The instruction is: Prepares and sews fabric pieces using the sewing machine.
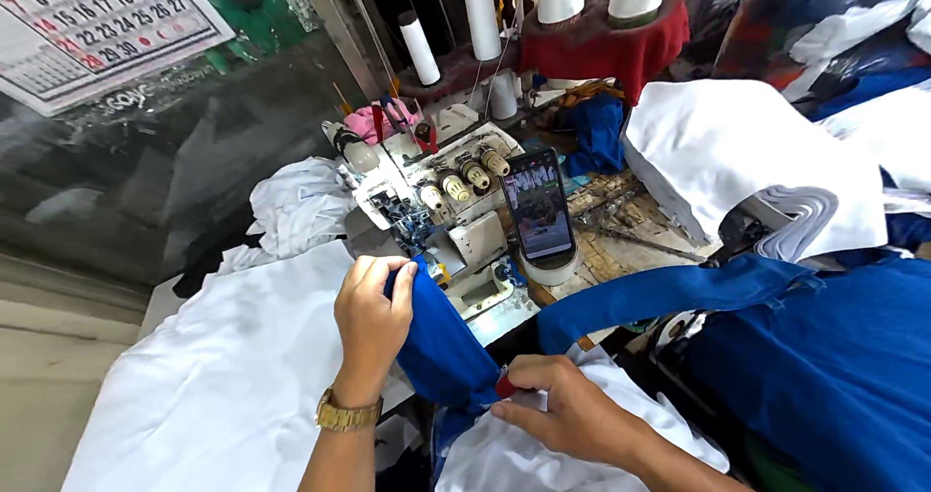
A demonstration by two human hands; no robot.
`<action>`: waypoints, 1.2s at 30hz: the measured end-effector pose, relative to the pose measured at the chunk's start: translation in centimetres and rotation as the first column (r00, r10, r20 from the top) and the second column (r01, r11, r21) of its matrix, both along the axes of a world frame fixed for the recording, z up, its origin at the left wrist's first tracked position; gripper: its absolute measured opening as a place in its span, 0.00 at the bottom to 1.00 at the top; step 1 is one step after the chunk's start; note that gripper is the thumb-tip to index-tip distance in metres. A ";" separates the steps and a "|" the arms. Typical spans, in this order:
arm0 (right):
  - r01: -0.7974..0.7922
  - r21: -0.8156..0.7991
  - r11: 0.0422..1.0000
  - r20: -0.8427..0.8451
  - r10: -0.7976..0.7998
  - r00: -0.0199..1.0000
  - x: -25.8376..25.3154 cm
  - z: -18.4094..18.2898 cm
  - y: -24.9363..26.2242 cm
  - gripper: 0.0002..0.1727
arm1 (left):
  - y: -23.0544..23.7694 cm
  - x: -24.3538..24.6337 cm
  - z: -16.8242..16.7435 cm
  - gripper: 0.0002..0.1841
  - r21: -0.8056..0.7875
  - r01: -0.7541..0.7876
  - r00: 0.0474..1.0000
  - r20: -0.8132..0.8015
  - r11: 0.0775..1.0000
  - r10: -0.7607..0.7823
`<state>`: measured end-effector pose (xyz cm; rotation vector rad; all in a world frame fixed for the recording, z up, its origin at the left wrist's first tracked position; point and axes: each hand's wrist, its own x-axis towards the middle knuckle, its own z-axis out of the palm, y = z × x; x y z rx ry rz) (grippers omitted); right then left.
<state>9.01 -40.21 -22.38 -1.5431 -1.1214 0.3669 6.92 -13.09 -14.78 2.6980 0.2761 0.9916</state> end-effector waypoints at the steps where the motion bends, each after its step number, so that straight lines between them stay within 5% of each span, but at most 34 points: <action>1: 0.005 -0.002 1.000 0.004 -0.005 1.000 0.0 -0.1 0.0 0.16 | 0.0 0.0 0.0 0.13 -0.001 0.000 1.000 0.001 1.000 0.000; 31: 0.028 0.027 0.999 -0.011 -0.027 1.000 -0.1 -1.3 0.8 0.14 | -0.3 -1.0 0.7 0.10 -0.012 0.037 0.999 -0.013 0.999 -0.037; 36: 0.010 0.068 0.998 -0.009 -0.010 1.000 0.2 -1.3 0.6 0.12 | -0.3 -0.9 1.9 0.14 0.109 -0.074 0.996 -0.051 0.991 0.079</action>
